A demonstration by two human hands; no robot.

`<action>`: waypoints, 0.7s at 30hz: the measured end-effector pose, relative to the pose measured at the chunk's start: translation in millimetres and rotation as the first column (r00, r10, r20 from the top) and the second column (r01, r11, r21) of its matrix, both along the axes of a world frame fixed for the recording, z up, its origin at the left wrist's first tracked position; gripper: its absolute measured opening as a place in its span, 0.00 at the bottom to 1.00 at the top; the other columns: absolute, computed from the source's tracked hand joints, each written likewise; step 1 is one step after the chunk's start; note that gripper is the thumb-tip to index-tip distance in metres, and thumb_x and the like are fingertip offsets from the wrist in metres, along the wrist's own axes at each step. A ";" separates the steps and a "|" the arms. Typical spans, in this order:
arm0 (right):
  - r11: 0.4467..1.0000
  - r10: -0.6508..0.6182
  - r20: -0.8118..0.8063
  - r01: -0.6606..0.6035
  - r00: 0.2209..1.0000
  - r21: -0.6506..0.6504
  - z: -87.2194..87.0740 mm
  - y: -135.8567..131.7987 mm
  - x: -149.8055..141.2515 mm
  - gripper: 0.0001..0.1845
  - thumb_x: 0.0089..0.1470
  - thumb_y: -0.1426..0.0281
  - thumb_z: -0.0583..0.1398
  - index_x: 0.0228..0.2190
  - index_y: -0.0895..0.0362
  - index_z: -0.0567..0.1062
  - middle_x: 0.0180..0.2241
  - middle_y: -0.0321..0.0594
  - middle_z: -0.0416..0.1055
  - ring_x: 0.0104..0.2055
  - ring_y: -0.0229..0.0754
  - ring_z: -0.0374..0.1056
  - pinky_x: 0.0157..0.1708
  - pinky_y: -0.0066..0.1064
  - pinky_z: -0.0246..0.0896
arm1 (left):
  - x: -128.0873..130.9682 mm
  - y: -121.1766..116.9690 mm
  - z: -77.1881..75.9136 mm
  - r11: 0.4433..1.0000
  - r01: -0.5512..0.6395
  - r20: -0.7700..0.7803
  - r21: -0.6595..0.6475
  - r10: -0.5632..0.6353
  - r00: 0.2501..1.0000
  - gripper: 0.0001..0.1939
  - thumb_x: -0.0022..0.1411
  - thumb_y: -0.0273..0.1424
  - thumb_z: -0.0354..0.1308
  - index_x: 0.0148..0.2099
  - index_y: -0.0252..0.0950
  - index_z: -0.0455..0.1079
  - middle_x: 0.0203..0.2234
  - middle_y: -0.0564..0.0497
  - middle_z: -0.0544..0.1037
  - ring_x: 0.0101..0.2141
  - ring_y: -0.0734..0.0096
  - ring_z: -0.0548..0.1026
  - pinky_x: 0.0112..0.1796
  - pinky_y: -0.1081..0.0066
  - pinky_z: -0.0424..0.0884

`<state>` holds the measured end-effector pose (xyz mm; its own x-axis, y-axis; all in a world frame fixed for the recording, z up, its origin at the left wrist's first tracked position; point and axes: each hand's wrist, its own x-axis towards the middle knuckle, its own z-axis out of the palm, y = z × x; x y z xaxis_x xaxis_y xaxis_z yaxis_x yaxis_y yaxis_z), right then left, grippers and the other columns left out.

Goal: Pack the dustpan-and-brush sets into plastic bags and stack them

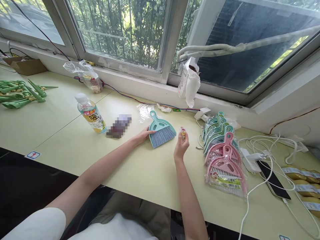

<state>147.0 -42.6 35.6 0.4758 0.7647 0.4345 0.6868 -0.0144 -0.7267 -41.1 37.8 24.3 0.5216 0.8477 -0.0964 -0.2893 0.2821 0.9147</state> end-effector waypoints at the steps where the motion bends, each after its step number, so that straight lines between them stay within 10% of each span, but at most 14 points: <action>1: 0.998 0.067 0.051 -0.067 0.996 0.006 -0.6 -1.1 -7.9 0.35 0.61 0.55 0.36 0.60 0.62 0.56 0.60 0.50 0.58 0.61 0.45 0.54 0.57 0.36 0.50 | 2.9 -2.7 0.5 1.000 0.012 0.028 -0.011 -0.012 1.000 0.29 0.47 0.33 0.68 0.53 0.37 0.66 0.50 0.43 0.73 0.49 0.57 0.71 0.49 0.60 0.67; 6: 0.908 0.382 0.322 -0.285 0.866 -0.308 -13.4 -3.3 -40.1 0.34 0.61 0.53 0.39 0.64 0.55 0.48 0.66 0.45 0.40 0.68 0.50 0.34 0.59 0.61 0.16 | 12.1 -10.1 -1.1 0.999 0.000 0.130 -0.034 0.004 0.991 0.26 0.48 0.34 0.68 0.49 0.34 0.67 0.47 0.42 0.74 0.47 0.59 0.73 0.52 0.58 0.64; 10: 0.872 0.416 0.302 -0.283 0.858 -0.399 -18.8 -3.7 -42.5 0.33 0.62 0.54 0.36 0.64 0.52 0.41 0.67 0.41 0.32 0.68 0.48 0.28 0.57 0.64 0.14 | 14.3 -8.4 -6.4 0.998 -0.061 0.105 0.005 0.061 0.993 0.28 0.41 0.27 0.71 0.47 0.35 0.67 0.42 0.44 0.76 0.43 0.60 0.74 0.51 0.56 0.65; 17: 0.929 0.356 0.140 -0.333 0.924 -0.163 -17.2 -3.6 -37.1 0.27 0.62 0.56 0.41 0.61 0.43 0.53 0.66 0.36 0.42 0.68 0.48 0.30 0.57 0.64 0.12 | 13.8 -5.5 -10.4 0.995 -0.096 0.159 0.007 0.093 0.983 0.31 0.36 0.21 0.69 0.46 0.35 0.66 0.41 0.45 0.76 0.44 0.58 0.74 0.51 0.56 0.67; 21: 0.989 0.143 -0.293 -0.123 0.945 0.085 -18.2 -3.2 -32.8 0.39 0.55 0.54 0.54 0.63 0.48 0.45 0.67 0.44 0.36 0.68 0.50 0.34 0.62 0.54 0.35 | 16.1 -6.0 -12.9 0.996 -0.083 0.195 0.010 0.080 0.978 0.33 0.36 0.21 0.69 0.47 0.36 0.65 0.41 0.47 0.76 0.45 0.58 0.74 0.50 0.55 0.68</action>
<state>114.2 -45.8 17.4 0.4867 0.8052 0.3389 0.4313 0.1159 -0.8947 -25.1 31.8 11.4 0.4580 0.8888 0.0157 -0.4831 0.2341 0.8437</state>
